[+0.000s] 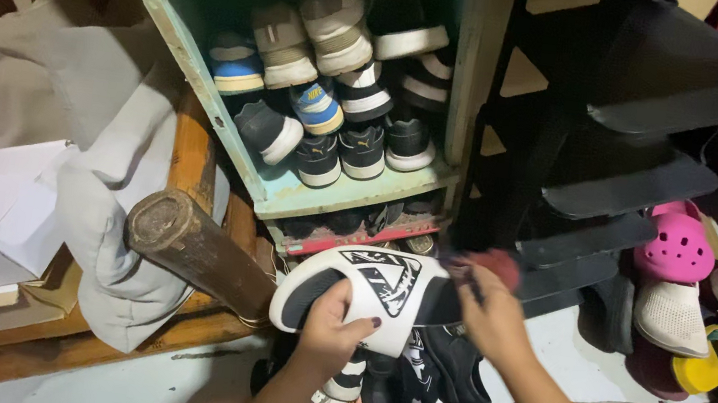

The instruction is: The person wipes multiple shoes with a cloth, handling sneakers, slides, and sandals one at a time. They pick up each shoe, wipe its exterior, and place it on a nearby shoe rack.

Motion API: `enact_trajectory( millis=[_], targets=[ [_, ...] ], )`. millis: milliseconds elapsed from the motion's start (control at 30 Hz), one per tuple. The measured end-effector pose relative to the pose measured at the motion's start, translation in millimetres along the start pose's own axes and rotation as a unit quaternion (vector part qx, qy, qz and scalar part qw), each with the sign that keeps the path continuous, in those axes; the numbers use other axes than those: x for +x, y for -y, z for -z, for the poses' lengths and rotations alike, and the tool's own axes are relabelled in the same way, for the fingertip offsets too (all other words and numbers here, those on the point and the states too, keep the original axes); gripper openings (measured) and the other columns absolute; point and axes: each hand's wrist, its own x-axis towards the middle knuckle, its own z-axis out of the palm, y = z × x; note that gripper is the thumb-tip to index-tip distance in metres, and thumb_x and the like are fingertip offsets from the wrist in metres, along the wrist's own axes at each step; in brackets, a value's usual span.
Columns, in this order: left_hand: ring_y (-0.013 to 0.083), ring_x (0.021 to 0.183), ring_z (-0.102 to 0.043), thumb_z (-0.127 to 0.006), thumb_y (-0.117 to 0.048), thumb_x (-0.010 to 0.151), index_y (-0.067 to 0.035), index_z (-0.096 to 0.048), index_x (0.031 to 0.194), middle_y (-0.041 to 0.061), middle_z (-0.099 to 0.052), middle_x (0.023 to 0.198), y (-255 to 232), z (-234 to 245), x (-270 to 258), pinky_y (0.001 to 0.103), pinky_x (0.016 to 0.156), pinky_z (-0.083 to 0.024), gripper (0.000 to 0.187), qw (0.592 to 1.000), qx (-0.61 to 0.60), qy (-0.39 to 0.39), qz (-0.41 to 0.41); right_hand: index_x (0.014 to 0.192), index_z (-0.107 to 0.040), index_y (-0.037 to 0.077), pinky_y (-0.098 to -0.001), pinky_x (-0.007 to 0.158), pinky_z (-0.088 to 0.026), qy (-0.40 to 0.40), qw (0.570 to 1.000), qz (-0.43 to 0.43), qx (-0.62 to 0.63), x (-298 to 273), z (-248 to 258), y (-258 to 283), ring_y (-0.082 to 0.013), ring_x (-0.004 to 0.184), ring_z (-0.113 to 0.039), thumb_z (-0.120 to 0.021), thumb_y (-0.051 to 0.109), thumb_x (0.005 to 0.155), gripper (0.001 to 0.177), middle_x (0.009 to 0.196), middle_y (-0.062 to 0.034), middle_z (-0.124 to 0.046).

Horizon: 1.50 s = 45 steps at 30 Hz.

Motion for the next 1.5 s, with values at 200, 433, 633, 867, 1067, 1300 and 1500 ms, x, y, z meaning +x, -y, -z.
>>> enact_trajectory(
  millis=[200, 433, 633, 867, 1067, 1300, 1500],
  targets=[
    [0.0156, 0.096, -0.069, -0.065, 0.011, 0.080, 0.004, -0.063, 0.113, 0.010, -0.074, 0.105, 6, 4, 2, 0.030, 0.089, -0.054, 0.034, 0.999, -0.036, 0.008, 0.001, 0.125, -0.064, 0.004, -0.0437, 0.092, -0.053, -0.125, 0.990, 0.043, 0.046, -7, 19, 10, -0.0363, 0.104, -0.071, -0.058, 0.019, 0.103, 0.027, 0.112, -0.0229, -0.072],
    [0.0123, 0.095, -0.067, -0.066, 0.010, 0.078, 0.002, -0.064, 0.113, 0.006, -0.073, 0.104, 17, -6, -1, 0.029, 0.088, -0.054, 0.036, 0.996, 0.024, 0.080, 0.012, 0.137, -0.058, 0.002, -0.0374, 0.100, -0.047, -0.013, 0.946, 0.323, 0.017, -49, -9, 41, -0.0329, 0.122, -0.062, -0.062, 0.005, 0.086, 0.051, 0.133, -0.0198, -0.066],
    [0.0128, 0.088, -0.067, -0.071, 0.002, 0.075, -0.001, -0.068, 0.105, 0.007, -0.074, 0.096, 7, -8, -2, 0.029, 0.082, -0.054, 0.030, 0.972, 0.206, 0.108, 0.030, 0.137, -0.063, 0.004, -0.0369, 0.100, -0.051, 0.046, 0.972, 0.041, 0.225, -34, -5, 38, -0.0284, 0.113, -0.069, -0.052, 0.017, 0.103, 0.038, 0.124, -0.0176, -0.075],
    [0.0322, 0.081, -0.065, -0.072, -0.010, 0.069, -0.006, -0.064, 0.093, 0.015, -0.065, 0.086, 7, -22, -15, 0.039, 0.071, -0.051, 0.026, 0.912, 0.380, 0.150, -0.051, 0.143, -0.055, 0.001, -0.0406, 0.117, -0.032, 0.086, 0.945, 0.309, 0.065, -55, -19, 45, -0.0357, 0.145, -0.044, -0.058, 0.009, 0.092, 0.052, 0.151, -0.0210, -0.054],
    [0.0420, 0.075, -0.059, -0.064, -0.008, 0.069, -0.004, -0.055, 0.080, 0.019, -0.058, 0.077, -8, -34, -22, 0.048, 0.062, -0.044, 0.015, 0.873, 0.450, 0.188, -0.025, 0.134, -0.061, 0.003, -0.0371, 0.104, -0.045, 0.114, 0.970, 0.171, 0.129, -38, 0, 43, -0.0278, 0.124, -0.064, -0.070, 0.018, 0.087, 0.051, 0.137, -0.0159, -0.066],
    [0.0374, 0.097, -0.061, -0.073, -0.011, 0.063, -0.006, -0.067, 0.094, 0.013, -0.069, 0.094, -21, -27, -20, 0.051, 0.085, -0.045, 0.032, 0.817, 0.501, 0.179, -0.220, 0.109, -0.075, 0.004, -0.0300, 0.064, -0.057, 0.055, 0.991, 0.091, 0.082, -38, -11, 35, -0.0112, 0.067, -0.074, -0.078, 0.024, 0.079, 0.037, 0.079, -0.0068, -0.078],
    [0.0340, 0.123, -0.055, -0.079, -0.017, 0.073, -0.003, -0.058, 0.128, 0.017, -0.061, 0.127, -7, -26, -7, 0.044, 0.102, -0.044, 0.061, 0.885, 0.359, -0.196, -0.222, 0.101, -0.071, -0.001, -0.0276, 0.060, -0.049, -0.132, 0.973, -0.019, 0.189, -17, -8, 5, -0.0102, 0.065, -0.061, -0.074, 0.025, 0.091, 0.028, 0.075, -0.0056, -0.070]
  ],
)
